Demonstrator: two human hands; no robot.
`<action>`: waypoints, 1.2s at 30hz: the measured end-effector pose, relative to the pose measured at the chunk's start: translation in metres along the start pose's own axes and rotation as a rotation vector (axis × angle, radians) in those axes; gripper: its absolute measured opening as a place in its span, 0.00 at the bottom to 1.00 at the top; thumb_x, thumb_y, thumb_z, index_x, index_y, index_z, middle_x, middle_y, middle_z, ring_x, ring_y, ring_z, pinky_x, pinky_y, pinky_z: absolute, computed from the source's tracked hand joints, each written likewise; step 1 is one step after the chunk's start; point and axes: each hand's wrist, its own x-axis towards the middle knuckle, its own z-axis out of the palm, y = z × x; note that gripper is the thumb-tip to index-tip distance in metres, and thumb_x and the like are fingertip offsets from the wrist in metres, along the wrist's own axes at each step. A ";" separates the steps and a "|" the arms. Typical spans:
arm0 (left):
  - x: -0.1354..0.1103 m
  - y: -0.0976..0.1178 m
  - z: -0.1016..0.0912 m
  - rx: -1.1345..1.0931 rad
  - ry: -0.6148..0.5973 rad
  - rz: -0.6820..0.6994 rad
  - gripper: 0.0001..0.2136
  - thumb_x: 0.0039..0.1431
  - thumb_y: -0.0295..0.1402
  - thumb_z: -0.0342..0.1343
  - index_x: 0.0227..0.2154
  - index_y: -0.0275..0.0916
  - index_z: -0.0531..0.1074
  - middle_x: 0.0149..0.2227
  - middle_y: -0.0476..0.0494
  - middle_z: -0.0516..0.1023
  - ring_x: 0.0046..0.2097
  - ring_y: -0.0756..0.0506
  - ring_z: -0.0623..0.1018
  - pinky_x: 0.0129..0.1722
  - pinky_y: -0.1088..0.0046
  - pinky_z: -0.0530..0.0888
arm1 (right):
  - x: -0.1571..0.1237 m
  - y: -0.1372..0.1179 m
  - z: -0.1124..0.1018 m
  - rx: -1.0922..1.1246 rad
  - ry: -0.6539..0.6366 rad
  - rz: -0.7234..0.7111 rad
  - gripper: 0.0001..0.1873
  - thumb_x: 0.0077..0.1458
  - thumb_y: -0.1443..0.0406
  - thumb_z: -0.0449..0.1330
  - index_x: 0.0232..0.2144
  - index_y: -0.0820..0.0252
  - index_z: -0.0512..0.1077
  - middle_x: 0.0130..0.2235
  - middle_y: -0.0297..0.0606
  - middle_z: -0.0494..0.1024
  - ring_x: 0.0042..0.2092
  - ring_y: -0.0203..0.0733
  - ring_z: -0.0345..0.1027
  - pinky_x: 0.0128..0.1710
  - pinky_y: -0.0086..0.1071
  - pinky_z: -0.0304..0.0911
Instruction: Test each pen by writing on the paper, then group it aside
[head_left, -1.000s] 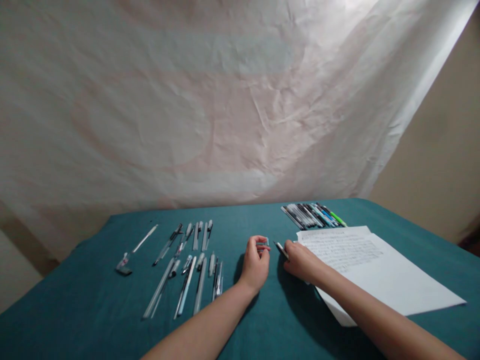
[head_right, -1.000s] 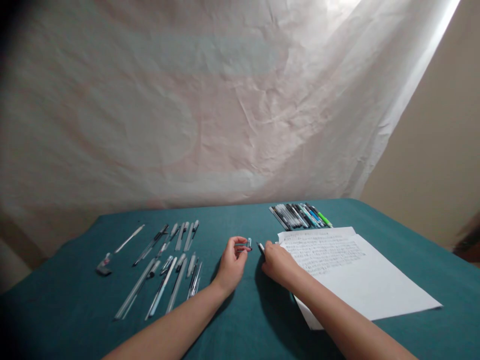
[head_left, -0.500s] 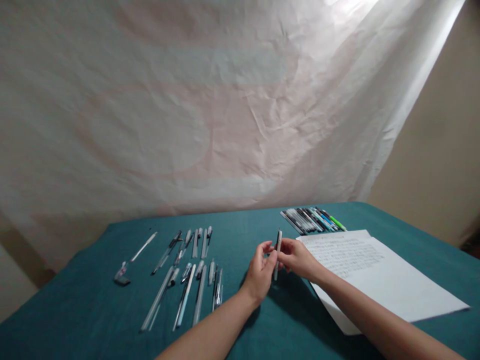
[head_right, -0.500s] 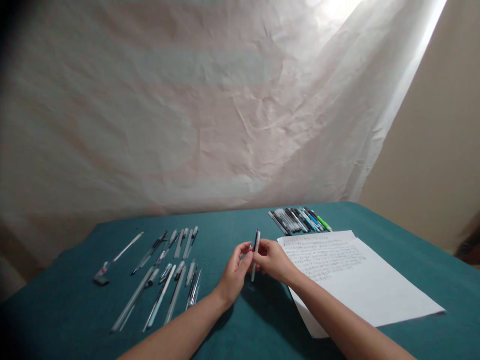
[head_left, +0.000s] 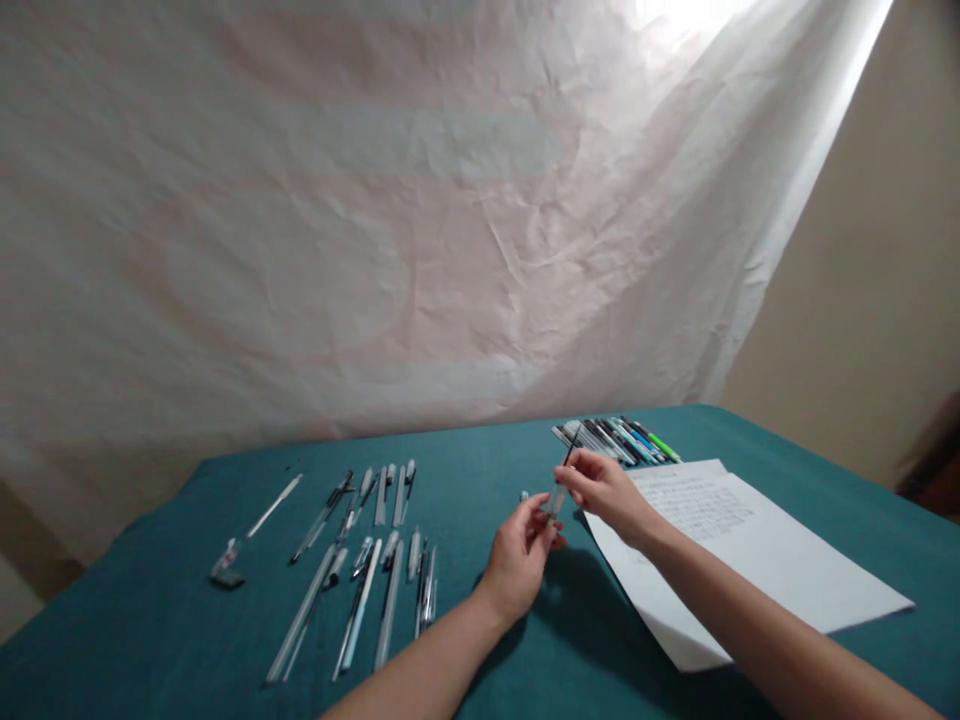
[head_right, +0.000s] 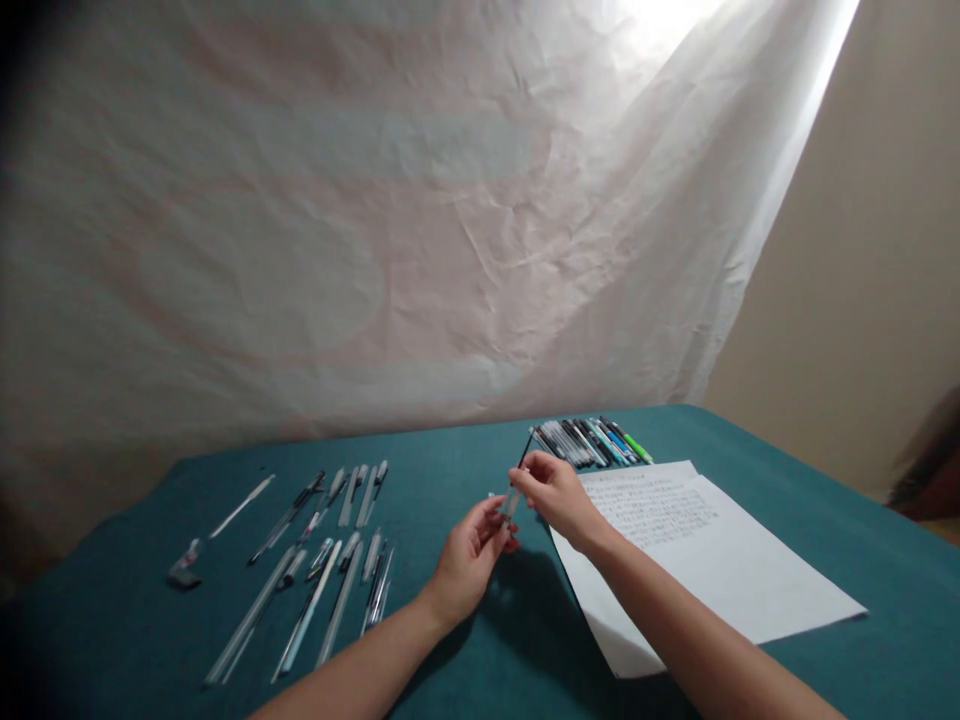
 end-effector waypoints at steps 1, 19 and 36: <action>0.000 0.001 0.000 0.045 -0.008 0.008 0.14 0.58 0.32 0.49 0.47 0.38 0.64 0.37 0.42 0.71 0.36 0.48 0.74 0.38 0.69 0.72 | 0.001 -0.006 -0.005 0.027 0.041 -0.018 0.13 0.49 0.58 0.59 0.22 0.61 0.63 0.16 0.24 0.60 0.18 0.26 0.50 0.17 0.22 0.45; -0.002 0.013 0.001 0.124 -0.026 0.036 0.11 0.58 0.32 0.48 0.44 0.39 0.67 0.38 0.44 0.70 0.36 0.48 0.74 0.38 0.70 0.72 | 0.005 -0.027 -0.030 -0.023 0.098 -0.117 0.14 0.47 0.57 0.60 0.24 0.61 0.64 0.18 0.25 0.62 0.19 0.27 0.52 0.16 0.22 0.47; 0.003 0.005 -0.006 0.119 0.332 0.129 0.08 0.60 0.33 0.45 0.42 0.39 0.59 0.37 0.46 0.68 0.36 0.50 0.72 0.40 0.70 0.70 | -0.003 0.046 0.008 -0.856 -0.225 -0.316 0.12 0.54 0.68 0.52 0.40 0.58 0.72 0.37 0.41 0.72 0.40 0.40 0.66 0.40 0.32 0.60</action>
